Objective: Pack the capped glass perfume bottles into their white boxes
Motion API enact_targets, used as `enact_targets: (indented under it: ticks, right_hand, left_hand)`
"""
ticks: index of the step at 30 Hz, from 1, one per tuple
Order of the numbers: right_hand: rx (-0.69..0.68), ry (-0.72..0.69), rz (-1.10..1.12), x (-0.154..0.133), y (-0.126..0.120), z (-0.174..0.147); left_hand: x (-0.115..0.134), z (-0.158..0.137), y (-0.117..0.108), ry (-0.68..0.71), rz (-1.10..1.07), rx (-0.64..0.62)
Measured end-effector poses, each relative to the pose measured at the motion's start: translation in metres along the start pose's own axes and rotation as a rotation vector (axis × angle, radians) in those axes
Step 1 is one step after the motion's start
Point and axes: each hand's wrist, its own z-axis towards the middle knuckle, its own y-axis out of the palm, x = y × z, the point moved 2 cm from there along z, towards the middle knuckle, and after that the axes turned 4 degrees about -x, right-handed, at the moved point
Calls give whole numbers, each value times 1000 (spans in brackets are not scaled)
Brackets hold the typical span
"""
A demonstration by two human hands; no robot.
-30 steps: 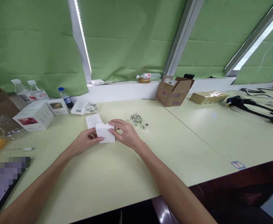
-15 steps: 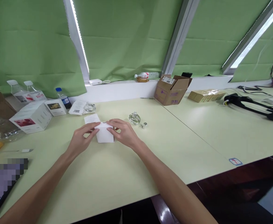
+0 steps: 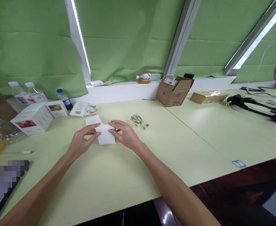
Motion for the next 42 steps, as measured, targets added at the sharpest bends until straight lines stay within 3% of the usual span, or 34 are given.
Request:
enact_targets:
  ticks: [6,10,22,32,36,42]
  right_hand:
    - [-26,21,36,0,4,0]
    - [-68,112,93,3,6,-2]
    - [-128,443,219,28,19,-6]
    - [-164,459,132,32,20,-7]
    - [-213,334,17,20,17,-8]
    - [-393,43,-224,-5,22,-10]
  left_hand:
    - [-2,1,0,-36,6,11]
    - [-4,2,0,-92,-56,-4]
    - [-25,0,16,-464,-373,-78]
    - [-25,-2,14,-430,-222,-161]
    - [-25,-4,14,-367,-13,-169]
    - [-24,-4,11,-217,295,-58]
